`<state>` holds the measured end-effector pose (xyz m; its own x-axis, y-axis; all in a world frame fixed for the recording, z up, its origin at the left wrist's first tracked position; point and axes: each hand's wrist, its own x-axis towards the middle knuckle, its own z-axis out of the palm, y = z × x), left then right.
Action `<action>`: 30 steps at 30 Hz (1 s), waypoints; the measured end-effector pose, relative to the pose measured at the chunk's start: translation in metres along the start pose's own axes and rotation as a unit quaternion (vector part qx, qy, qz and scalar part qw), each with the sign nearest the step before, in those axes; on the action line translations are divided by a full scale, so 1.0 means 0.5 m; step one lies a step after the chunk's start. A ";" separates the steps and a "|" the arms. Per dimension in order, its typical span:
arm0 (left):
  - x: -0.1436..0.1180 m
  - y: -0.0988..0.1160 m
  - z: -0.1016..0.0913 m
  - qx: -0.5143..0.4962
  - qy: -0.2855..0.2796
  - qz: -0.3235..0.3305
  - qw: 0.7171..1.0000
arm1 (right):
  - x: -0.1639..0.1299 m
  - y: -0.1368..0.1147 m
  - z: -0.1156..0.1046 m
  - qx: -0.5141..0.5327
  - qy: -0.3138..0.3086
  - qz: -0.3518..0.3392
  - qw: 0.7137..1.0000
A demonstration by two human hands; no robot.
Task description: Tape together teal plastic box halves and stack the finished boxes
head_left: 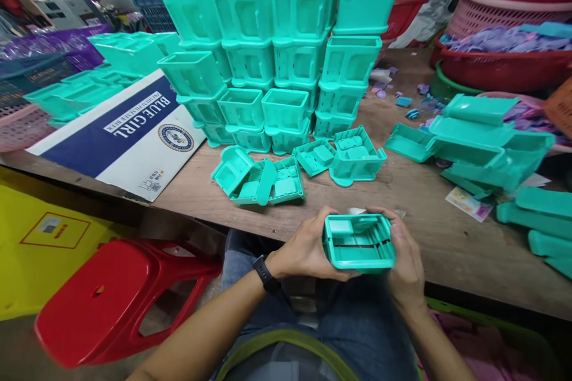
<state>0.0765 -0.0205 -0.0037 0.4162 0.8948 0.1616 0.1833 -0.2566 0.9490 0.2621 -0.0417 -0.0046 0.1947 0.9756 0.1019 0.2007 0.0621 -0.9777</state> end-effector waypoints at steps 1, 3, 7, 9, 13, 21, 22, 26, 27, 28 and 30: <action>0.000 0.001 0.000 -0.001 0.002 -0.004 1.000 | 0.000 0.000 0.001 0.001 0.003 -0.002 1.000; 0.001 0.004 0.000 -0.007 0.005 -0.005 1.000 | 0.000 -0.002 0.006 -0.010 0.021 -0.012 1.000; 0.000 0.006 -0.004 -0.018 0.006 -0.002 1.000 | -0.001 -0.002 0.008 -0.040 0.050 -0.028 0.998; 0.000 0.005 -0.006 -0.018 0.003 0.003 1.000 | -0.002 0.002 0.003 -0.053 0.033 -0.017 0.998; 0.001 0.000 -0.006 -0.016 -0.001 0.020 1.000 | -0.003 0.009 0.000 -0.032 0.023 -0.004 0.999; -0.016 -0.022 0.003 0.004 -0.005 0.041 0.999 | -0.007 0.002 0.025 0.023 0.064 -0.042 0.997; -0.019 -0.023 0.002 0.021 -0.002 0.041 0.999 | -0.008 0.001 0.027 0.026 0.059 -0.043 0.997; -0.022 -0.021 -0.004 0.060 0.006 0.041 0.997 | -0.014 0.000 0.030 0.026 0.033 -0.037 0.998; -0.022 -0.019 -0.007 0.059 0.004 0.047 0.997 | -0.015 -0.001 0.031 0.024 0.030 -0.036 0.999; -0.022 -0.016 -0.009 0.058 0.001 0.052 0.997 | -0.017 -0.002 0.032 0.022 0.027 -0.037 0.999; -0.023 -0.009 -0.013 0.057 -0.007 0.057 0.997 | -0.020 -0.005 0.035 0.017 0.021 -0.039 0.999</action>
<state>0.0650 -0.0269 -0.0080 0.4532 0.8521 0.2619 0.2339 -0.3971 0.8875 0.2431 -0.0478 -0.0065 0.2202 0.9577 0.1852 0.1838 0.1457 -0.9721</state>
